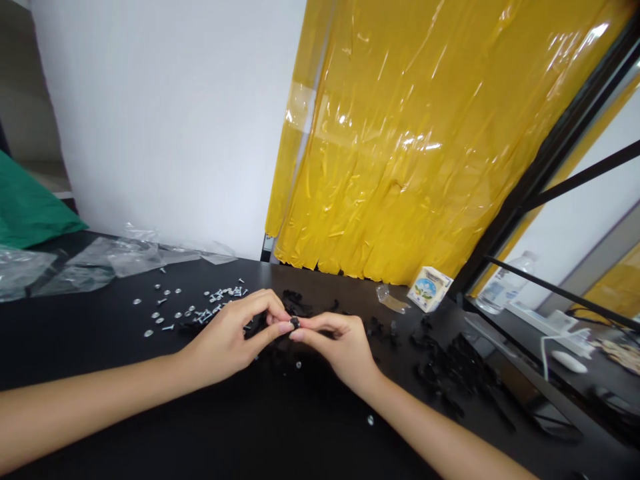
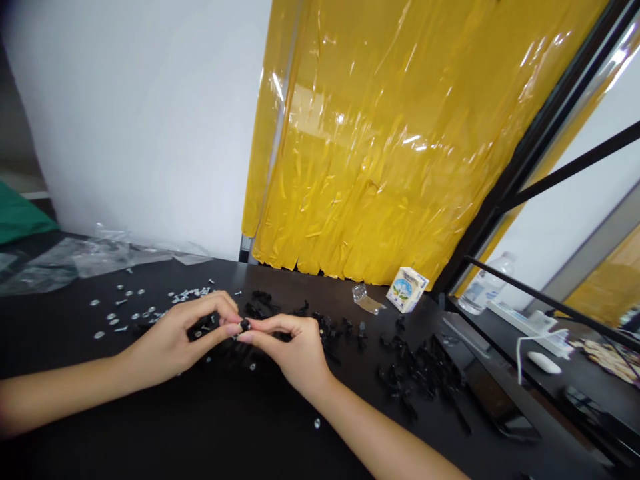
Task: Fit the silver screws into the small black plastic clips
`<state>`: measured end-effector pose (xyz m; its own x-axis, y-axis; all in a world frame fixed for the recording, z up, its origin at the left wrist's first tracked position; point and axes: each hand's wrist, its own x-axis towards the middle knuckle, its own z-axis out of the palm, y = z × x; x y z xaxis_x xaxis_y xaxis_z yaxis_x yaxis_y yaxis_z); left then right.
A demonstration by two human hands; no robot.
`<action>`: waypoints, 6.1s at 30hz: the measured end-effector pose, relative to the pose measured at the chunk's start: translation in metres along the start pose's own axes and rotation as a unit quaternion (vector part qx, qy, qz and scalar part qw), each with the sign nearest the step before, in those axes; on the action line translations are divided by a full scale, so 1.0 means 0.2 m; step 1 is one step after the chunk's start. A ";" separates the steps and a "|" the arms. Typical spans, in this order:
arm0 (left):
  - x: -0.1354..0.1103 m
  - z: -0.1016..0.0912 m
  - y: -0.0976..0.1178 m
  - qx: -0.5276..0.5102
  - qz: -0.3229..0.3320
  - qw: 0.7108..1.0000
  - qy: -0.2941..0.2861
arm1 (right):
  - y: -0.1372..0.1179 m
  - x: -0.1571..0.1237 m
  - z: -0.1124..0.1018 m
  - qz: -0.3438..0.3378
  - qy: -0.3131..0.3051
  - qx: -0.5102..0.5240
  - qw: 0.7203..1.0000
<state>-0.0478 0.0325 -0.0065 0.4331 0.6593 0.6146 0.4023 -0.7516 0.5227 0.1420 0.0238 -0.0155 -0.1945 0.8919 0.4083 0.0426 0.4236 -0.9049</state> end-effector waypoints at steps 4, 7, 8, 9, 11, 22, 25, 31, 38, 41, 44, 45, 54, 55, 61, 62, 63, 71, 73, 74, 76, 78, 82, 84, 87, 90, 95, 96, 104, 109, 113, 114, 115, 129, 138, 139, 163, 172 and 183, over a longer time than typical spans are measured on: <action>0.00 0.00 0.00 0.018 0.016 1.000 0.003 | 0.00 0.00 0.00 -0.008 -0.004 -0.016 1.000; -0.01 0.00 0.01 0.025 0.027 0.999 0.002 | 0.00 0.00 -0.01 -0.013 -0.001 -0.021 1.000; -0.01 0.00 0.01 0.029 0.030 0.999 0.002 | 0.00 0.00 0.00 -0.016 -0.001 -0.024 1.000; -0.01 0.00 0.02 0.032 0.033 0.999 0.002 | -0.01 0.00 0.00 -0.018 0.000 -0.027 0.999; -0.01 0.00 0.02 0.041 0.041 0.998 0.002 | -0.01 -0.01 0.00 -0.021 0.001 -0.032 0.999; -0.01 0.00 0.00 0.091 0.064 0.994 -0.004 | -0.01 -0.01 0.00 -0.037 0.000 -0.046 0.998; -0.01 0.00 0.01 0.108 0.047 0.993 0.007 | -0.01 -0.01 0.00 -0.040 -0.007 -0.039 0.998; -0.01 0.01 0.03 0.091 0.050 0.995 0.010 | 0.00 0.00 0.00 -0.015 0.011 0.004 1.000; -0.02 0.01 0.02 0.113 0.073 0.991 0.010 | 0.01 0.00 0.00 -0.018 -0.009 0.019 1.000; -0.02 0.01 0.03 0.151 0.083 0.985 0.003 | 0.01 0.00 0.00 -0.024 -0.012 0.015 1.000; -0.02 0.00 0.05 0.186 0.094 0.978 0.001 | 0.02 0.00 0.01 -0.024 -0.017 0.022 0.999; -0.02 0.00 0.05 0.195 0.100 0.976 0.001 | 0.02 0.00 0.01 -0.024 -0.016 0.023 0.999; -0.01 0.00 0.05 0.198 0.112 0.974 -0.015 | 0.03 0.00 0.01 -0.014 -0.020 0.029 0.999; -0.01 0.00 0.04 0.198 0.115 0.973 -0.019 | 0.03 0.00 0.01 -0.015 -0.022 0.031 0.999; -0.01 0.00 0.02 0.189 0.109 0.975 -0.034 | 0.03 0.00 0.01 -0.022 -0.017 0.025 0.999; -0.01 0.00 0.02 0.185 0.096 0.978 -0.034 | 0.02 0.00 0.01 -0.019 -0.015 0.025 0.999; -0.01 0.00 0.02 0.179 0.079 0.980 -0.030 | 0.02 0.00 0.01 -0.015 -0.013 0.026 0.999; -0.02 0.00 0.04 0.137 0.019 0.990 0.019 | 0.01 0.01 0.01 -0.004 0.018 0.037 0.999; -0.03 0.00 0.03 0.135 0.024 0.990 0.028 | 0.00 0.01 0.01 -0.004 0.018 0.040 0.999; -0.03 0.01 0.02 0.135 0.022 0.990 0.032 | 0.00 0.01 0.01 -0.003 0.019 0.041 0.999; -0.03 0.01 0.02 0.135 0.015 0.990 0.037 | 0.01 0.01 0.01 0.000 0.020 0.045 0.999; -0.02 0.01 0.02 0.136 0.016 0.990 0.039 | 0.01 0.01 0.01 0.002 0.022 0.047 0.999; -0.02 0.01 0.02 0.142 0.025 0.989 0.035 | 0.02 0.01 0.01 0.001 0.027 0.046 0.999; -0.02 0.01 0.01 0.146 0.022 0.989 0.030 | 0.02 0.01 0.01 0.001 0.026 0.044 0.999; -0.02 0.01 0.01 0.151 0.023 0.988 0.021 | 0.02 0.01 0.01 -0.002 0.026 0.037 0.999; -0.02 0.01 0.01 0.156 0.024 0.987 0.009 | 0.02 0.01 0.01 -0.001 0.025 0.030 0.999; -0.02 0.02 0.01 0.163 0.022 0.986 -0.004 | 0.02 0.01 0.01 -0.007 0.016 0.017 1.000; -0.02 0.02 0.01 0.164 0.022 0.986 -0.004 | 0.02 0.01 0.01 -0.010 0.014 0.012 1.000; -0.01 0.00 0.01 0.164 0.013 0.986 -0.031 | 0.01 0.02 0.00 -0.030 -0.008 -0.021 0.999; -0.01 0.00 0.01 0.144 -0.014 0.988 -0.050 | 0.01 0.02 -0.01 -0.041 -0.031 -0.029 0.998; -0.01 0.00 0.01 0.135 -0.028 0.989 -0.048 | 0.00 0.03 -0.03 -0.060 -0.035 -0.061 0.996; -0.01 0.00 0.01 0.133 -0.033 0.989 -0.047 | -0.01 0.04 -0.03 -0.064 -0.035 -0.069 0.995; -0.01 0.00 0.01 0.129 -0.039 0.990 -0.045 | -0.01 0.04 -0.03 -0.068 -0.035 -0.075 0.994; 0.01 0.00 -0.01 0.078 -0.013 0.996 0.042 | 0.03 0.04 -0.03 -0.045 0.015 -0.022 0.999; 0.01 0.00 -0.02 0.080 -0.011 0.996 0.042 | 0.03 0.03 -0.02 -0.039 0.018 -0.016 0.999; 0.01 0.00 -0.02 0.084 -0.009 0.995 0.044 | 0.03 0.03 -0.02 -0.036 0.018 -0.012 0.999; 0.01 0.00 0.03 0.127 0.014 0.992 0.005 | 0.02 0.02 -0.01 0.008 0.003 0.059 0.998; 0.00 0.00 0.03 0.144 0.041 0.989 -0.021 | 0.01 0.02 -0.01 0.006 -0.004 0.051 0.999; 0.00 0.03 0.00 0.250 0.114 0.961 0.014 | 0.01 0.02 -0.01 0.030 -0.017 0.082 0.996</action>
<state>-0.0437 0.0321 -0.0099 0.5378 0.4725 0.6982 0.6399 -0.7680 0.0268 0.1438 0.0287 -0.0161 -0.2287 0.9077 0.3518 -0.1052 0.3363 -0.9359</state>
